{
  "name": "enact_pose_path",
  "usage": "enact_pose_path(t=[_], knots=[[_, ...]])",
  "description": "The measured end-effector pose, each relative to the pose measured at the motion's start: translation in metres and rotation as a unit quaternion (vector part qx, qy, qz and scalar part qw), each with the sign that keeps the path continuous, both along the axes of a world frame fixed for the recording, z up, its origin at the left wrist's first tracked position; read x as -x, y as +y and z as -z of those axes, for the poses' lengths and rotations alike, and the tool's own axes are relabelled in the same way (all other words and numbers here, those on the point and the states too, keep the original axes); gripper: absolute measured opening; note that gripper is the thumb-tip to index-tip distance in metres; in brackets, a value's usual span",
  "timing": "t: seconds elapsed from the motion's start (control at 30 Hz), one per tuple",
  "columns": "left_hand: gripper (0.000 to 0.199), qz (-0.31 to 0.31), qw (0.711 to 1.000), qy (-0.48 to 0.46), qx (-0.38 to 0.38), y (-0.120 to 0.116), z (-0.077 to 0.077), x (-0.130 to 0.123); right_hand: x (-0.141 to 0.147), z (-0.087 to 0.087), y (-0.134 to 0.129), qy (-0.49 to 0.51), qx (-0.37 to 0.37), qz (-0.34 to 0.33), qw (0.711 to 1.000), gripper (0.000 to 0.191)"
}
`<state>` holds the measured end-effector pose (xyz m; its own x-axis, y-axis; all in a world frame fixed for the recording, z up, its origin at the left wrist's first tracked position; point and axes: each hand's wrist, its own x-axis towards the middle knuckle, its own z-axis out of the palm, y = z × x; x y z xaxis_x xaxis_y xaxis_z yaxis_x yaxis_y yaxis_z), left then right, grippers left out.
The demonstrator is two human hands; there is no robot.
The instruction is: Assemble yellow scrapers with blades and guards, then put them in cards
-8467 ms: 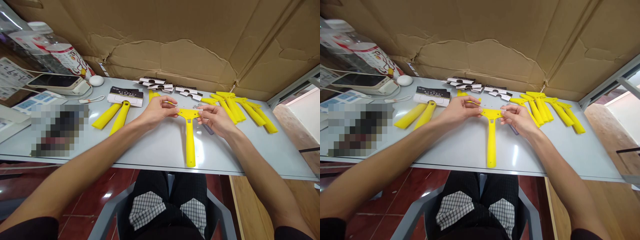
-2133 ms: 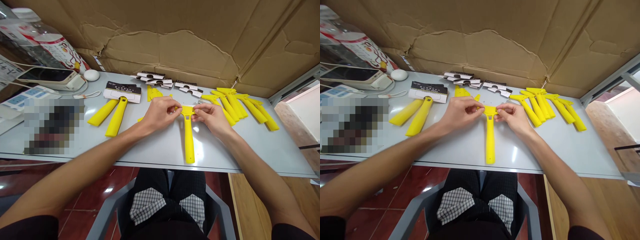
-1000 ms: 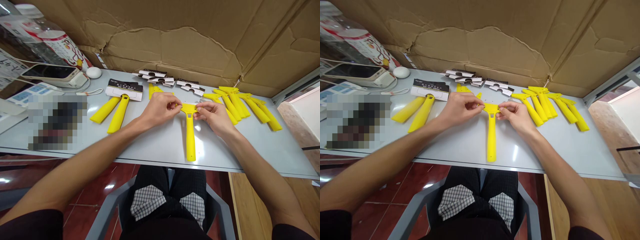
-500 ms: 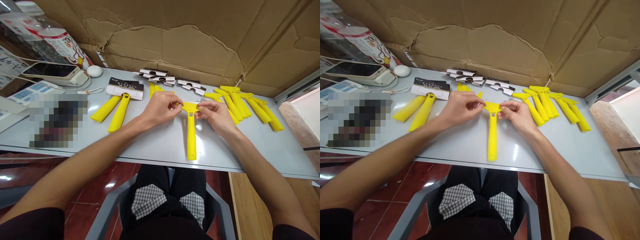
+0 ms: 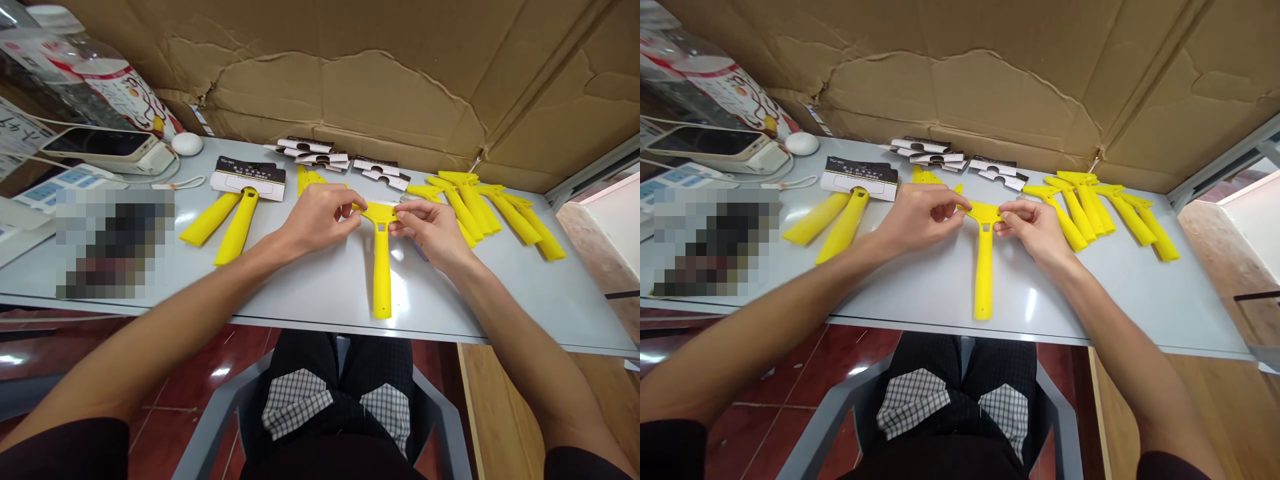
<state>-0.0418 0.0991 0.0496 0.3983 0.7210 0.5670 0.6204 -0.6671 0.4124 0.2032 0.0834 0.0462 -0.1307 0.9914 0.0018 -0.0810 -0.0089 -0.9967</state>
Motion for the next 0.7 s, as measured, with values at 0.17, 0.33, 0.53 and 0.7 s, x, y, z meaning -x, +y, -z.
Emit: enact_pose_path(t=[0.17,0.33,0.53,0.7], knots=[[0.019,-0.003,1.0,0.003,0.002,0.0,0.0,0.0,0.0,0.0,0.001,0.003,0.001,-0.001,1.0,0.038],[0.019,-0.019,0.999,-0.027,0.038,-0.002,0.0,-0.003,0.001,-0.001,-0.001,0.01,-0.001,0.014,1.0,0.036],[0.036,-0.012,0.981,-0.103,0.162,-0.012,0.002,-0.014,0.003,0.001,-0.001,0.041,0.006,0.035,0.999,0.049],[0.061,0.018,0.954,-0.153,0.255,-0.029,0.002,-0.026,0.004,0.004,0.001,0.028,0.026,0.045,0.998,0.047]])
